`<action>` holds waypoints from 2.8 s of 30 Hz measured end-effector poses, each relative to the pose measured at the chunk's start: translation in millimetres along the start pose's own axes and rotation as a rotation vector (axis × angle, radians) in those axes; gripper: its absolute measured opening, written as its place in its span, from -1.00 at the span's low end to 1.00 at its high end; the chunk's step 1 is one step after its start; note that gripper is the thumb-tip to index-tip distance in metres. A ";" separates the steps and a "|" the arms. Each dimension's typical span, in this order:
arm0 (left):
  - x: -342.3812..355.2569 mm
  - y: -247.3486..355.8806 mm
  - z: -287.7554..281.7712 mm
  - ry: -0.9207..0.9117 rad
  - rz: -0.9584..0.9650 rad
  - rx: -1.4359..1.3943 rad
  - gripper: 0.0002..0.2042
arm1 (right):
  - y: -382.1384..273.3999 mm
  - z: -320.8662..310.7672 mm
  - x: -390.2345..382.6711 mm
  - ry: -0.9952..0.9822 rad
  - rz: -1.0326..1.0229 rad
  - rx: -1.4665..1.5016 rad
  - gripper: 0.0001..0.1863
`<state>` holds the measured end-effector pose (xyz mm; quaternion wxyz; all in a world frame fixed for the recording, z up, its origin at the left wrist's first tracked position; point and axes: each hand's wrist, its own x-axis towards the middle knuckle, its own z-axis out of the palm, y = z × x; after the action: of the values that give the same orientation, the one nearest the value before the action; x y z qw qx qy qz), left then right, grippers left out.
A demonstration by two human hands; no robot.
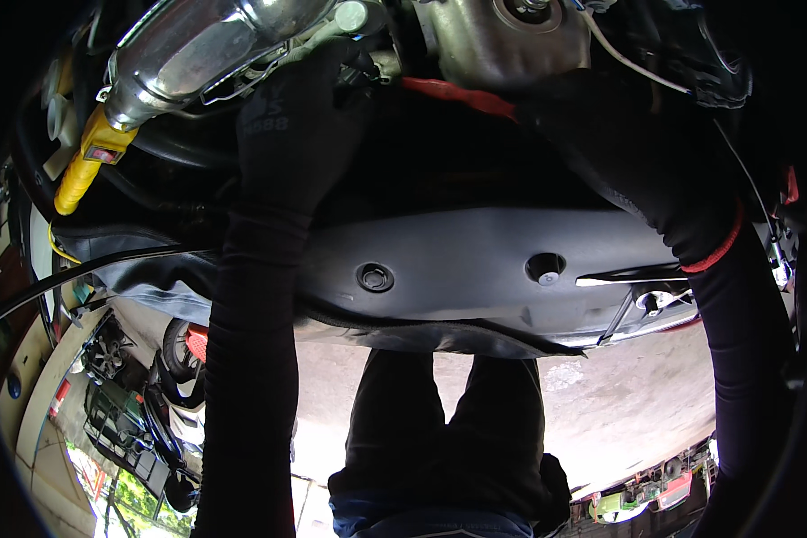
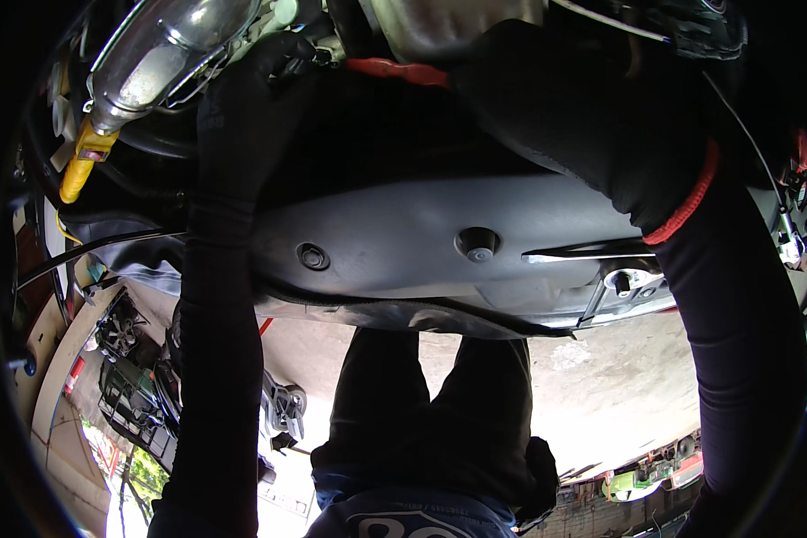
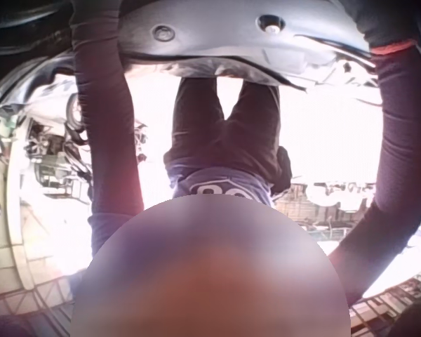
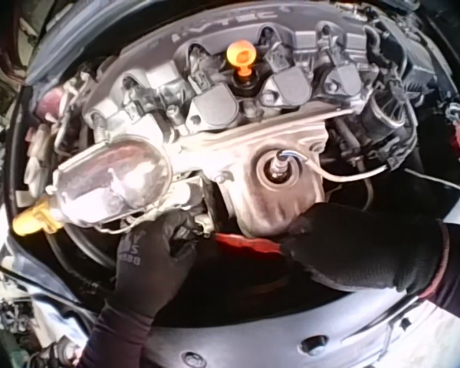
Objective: The person works under the hood of a red car, using a red pry bar to remove a black plastic engine cover. They then use a yellow work light to illuminate the engine bay and continue manipulating components with the pry bar.
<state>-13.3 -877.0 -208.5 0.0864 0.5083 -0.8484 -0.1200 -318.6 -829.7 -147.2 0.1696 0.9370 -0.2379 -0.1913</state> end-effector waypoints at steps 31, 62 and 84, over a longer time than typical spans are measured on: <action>4.4 3.5 -4.8 -0.035 -0.033 -0.042 -0.60 | -2.5 9.5 -8.2 0.063 0.160 0.255 -0.71; 6.3 8.6 -8.2 -0.017 -0.037 -0.097 -0.68 | -10.8 15.6 -9.5 0.042 0.183 0.222 -0.66; 6.1 14.4 -15.9 -0.081 -0.159 -0.057 -0.84 | -13.4 15.7 -14.1 -0.075 0.183 0.016 -0.63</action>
<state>-24.0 -877.6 -188.9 0.0568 0.5661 -0.8043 -0.1712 -331.8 -814.9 -162.4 0.1697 0.9049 -0.3303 -0.2079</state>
